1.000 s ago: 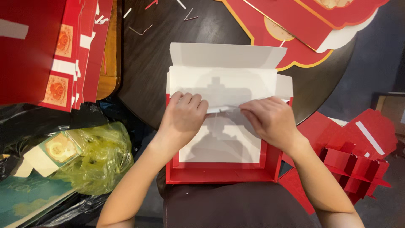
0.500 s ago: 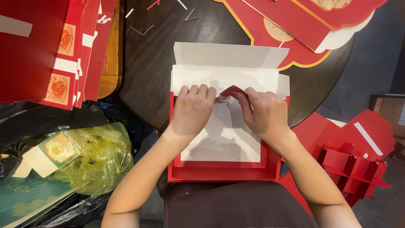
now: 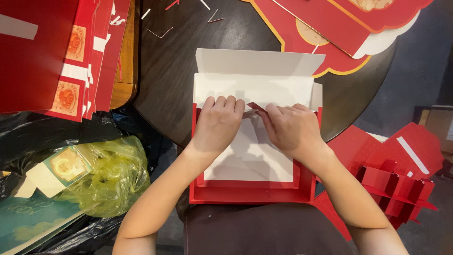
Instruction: The person assembles a red cardboard box by hand, folding the flaps and inserting tabs into slots to form the structure. They manipulate the red box parts and white inner lining, securing the sides and bottom to create a finished container.
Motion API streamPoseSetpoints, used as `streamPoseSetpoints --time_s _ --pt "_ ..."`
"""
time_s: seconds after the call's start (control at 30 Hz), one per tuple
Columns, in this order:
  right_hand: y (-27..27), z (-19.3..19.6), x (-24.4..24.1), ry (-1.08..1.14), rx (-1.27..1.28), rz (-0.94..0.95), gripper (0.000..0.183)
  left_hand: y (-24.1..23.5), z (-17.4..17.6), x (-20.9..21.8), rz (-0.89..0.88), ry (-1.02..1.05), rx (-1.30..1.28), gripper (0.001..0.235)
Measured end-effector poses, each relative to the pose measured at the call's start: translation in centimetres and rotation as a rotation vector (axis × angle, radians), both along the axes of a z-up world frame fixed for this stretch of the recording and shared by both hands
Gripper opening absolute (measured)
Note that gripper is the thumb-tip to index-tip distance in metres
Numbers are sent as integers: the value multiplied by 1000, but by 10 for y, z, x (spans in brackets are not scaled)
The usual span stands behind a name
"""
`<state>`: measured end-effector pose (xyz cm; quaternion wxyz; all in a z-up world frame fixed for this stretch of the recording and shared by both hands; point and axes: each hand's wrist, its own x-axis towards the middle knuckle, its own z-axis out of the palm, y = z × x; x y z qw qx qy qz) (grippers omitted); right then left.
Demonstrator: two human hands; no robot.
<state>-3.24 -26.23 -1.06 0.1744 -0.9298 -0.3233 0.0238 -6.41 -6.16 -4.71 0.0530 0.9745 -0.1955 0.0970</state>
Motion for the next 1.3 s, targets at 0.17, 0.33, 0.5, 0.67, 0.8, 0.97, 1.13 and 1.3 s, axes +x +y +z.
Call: streamPoseSetpoints --time_s 0.17,0.33,0.5,0.67,0.8,0.97,1.13,1.3 --pt "-2 -9 1 -51 54 41 19 -1 1 -2 -6 0 -2 8" --pt "1 -14 -9 -91 -147 7 22 2 12 0 -34 73 3 9" --pt "-16 -1 -22 -53 15 10 20 35 36 -9 33 11 -380 25" --pt "-34 2 -17 145 191 -118 37 55 28 -25 347 206 -881 55" --pt "-44 6 -13 -128 244 -123 44 47 1 -28 455 374 -1339 70" --pt "-52 2 -18 47 548 -564 69 55 -19 -26 403 392 -1379 60" --pt "-72 -20 -16 580 909 -822 57 51 -26 -20 327 379 -1451 50" --pt "-82 -30 -23 545 912 -801 56 48 -16 -19 299 493 -1767 69"
